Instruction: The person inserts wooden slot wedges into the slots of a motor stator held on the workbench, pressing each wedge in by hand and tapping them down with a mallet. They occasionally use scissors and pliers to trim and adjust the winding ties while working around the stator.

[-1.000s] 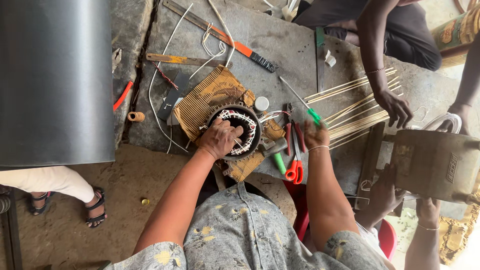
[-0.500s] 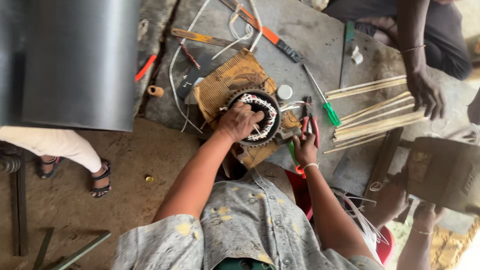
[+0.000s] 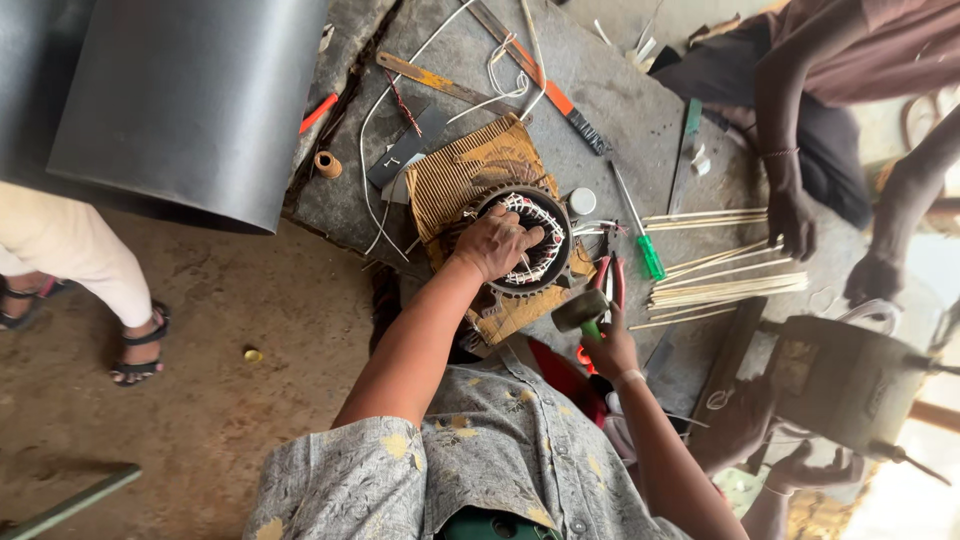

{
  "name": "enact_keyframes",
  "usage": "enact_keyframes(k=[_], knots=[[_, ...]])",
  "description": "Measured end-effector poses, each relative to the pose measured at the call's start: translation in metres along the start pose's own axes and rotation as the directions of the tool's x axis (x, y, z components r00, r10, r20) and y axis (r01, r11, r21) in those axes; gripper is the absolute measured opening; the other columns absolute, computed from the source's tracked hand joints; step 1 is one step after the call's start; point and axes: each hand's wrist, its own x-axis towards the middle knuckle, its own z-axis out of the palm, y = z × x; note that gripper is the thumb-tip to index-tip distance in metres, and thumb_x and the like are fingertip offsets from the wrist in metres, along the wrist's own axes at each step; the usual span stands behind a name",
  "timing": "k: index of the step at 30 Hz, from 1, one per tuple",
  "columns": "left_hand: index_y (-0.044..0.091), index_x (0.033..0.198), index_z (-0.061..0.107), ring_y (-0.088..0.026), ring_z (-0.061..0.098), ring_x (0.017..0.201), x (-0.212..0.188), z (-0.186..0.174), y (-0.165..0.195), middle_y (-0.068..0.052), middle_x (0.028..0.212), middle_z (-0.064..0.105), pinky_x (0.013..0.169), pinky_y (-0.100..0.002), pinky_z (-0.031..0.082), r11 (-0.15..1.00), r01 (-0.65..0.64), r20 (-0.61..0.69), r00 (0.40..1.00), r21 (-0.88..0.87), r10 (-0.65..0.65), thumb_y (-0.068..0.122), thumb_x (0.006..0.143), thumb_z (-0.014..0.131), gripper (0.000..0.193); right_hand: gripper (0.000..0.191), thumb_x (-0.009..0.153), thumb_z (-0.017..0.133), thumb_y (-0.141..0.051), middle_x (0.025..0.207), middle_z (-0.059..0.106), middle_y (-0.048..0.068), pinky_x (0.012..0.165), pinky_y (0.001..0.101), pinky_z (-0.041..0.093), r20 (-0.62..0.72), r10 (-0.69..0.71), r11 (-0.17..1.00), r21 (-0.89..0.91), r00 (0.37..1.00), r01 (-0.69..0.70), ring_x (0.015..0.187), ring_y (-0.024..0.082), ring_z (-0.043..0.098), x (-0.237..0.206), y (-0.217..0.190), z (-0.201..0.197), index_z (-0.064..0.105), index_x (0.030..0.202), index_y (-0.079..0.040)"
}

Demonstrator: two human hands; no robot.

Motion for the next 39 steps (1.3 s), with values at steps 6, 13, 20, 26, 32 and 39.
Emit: enact_keyframes(k=[6, 13, 20, 26, 32, 39], knots=[[0.009, 0.148, 0.045, -0.028, 0.058, 0.087, -0.001, -0.012, 0.058, -0.012, 0.079, 0.054, 0.081, -0.044, 0.051, 0.980, 0.116, -0.193, 0.970, -0.160, -0.147, 0.004, 0.091, 0.057, 0.058, 0.046, 0.096, 0.068, -0.020, 0.080, 0.062, 0.004, 0.051, 0.0289, 0.048, -0.007, -0.012, 0.890, 0.455, 1.000, 0.014, 0.062, 0.011, 0.057, -0.030, 0.010, -0.027, 0.057, 0.138, -0.004], [-0.001, 0.123, 0.043, -0.036, 0.059, 0.101, -0.072, -0.017, 0.152, -0.022, 0.103, 0.060, 0.096, -0.049, 0.048, 0.663, 0.304, 0.200, 0.952, -0.684, -0.231, 0.010, 0.092, 0.057, 0.036, 0.036, 0.106, 0.058, -0.028, 0.079, 0.059, 0.002, 0.055, 0.0272, 0.044, -0.121, -0.448, 0.813, 0.356, 0.886, 0.460, 0.064, 0.009, 0.053, -0.038, -0.055, -0.048, 0.060, 0.132, -0.003], [-0.008, 0.137, 0.038, -0.045, 0.049, 0.130, -0.078, 0.004, 0.131, -0.034, 0.139, 0.044, 0.114, -0.049, 0.039, 0.733, 0.220, 0.226, 0.970, -0.643, -0.093, 0.007, 0.090, 0.052, 0.051, 0.037, 0.106, 0.052, -0.033, 0.072, 0.067, 0.014, 0.051, 0.0387, 0.053, -0.193, -0.693, 0.716, -0.066, 0.695, 0.695, 0.058, 0.023, 0.068, -0.047, -0.127, -0.050, 0.057, 0.123, 0.000], [0.009, 0.164, 0.007, -0.041, 0.038, 0.144, -0.075, 0.026, 0.118, -0.018, 0.171, 0.011, 0.121, -0.045, 0.033, 0.853, 0.268, 0.544, 0.839, -0.447, 0.021, -0.004, 0.088, 0.032, 0.081, 0.032, 0.104, 0.055, -0.036, 0.061, 0.069, 0.018, 0.053, 0.0439, 0.054, 0.121, -0.497, 0.809, -0.294, 0.859, 0.509, 0.056, 0.031, 0.071, -0.046, -0.178, -0.075, 0.063, 0.108, -0.005], [0.009, 0.163, 0.003, -0.038, 0.015, 0.154, -0.073, 0.027, 0.114, -0.019, 0.170, -0.006, 0.125, -0.043, 0.019, 0.921, 0.114, 0.495, 0.864, -0.373, 0.094, 0.000, 0.091, 0.030, 0.078, 0.033, 0.109, 0.048, -0.036, 0.067, 0.064, 0.014, 0.055, 0.0402, 0.051, -0.283, -0.719, 0.683, -0.118, 0.635, 0.721, 0.057, 0.028, 0.064, -0.027, -0.192, -0.091, 0.061, 0.111, -0.005], [0.020, 0.162, 0.011, -0.032, 0.014, 0.156, -0.078, 0.017, 0.111, -0.012, 0.171, -0.010, 0.121, -0.038, 0.030, 0.905, 0.165, 0.528, 0.846, -0.392, 0.074, -0.002, 0.086, 0.035, 0.084, 0.050, 0.106, 0.045, -0.051, 0.062, 0.060, 0.005, 0.053, 0.0360, 0.048, 0.060, -0.327, 0.945, 0.022, 0.943, 0.326, 0.048, 0.016, 0.057, 0.015, -0.163, -0.048, 0.060, 0.104, -0.003]])
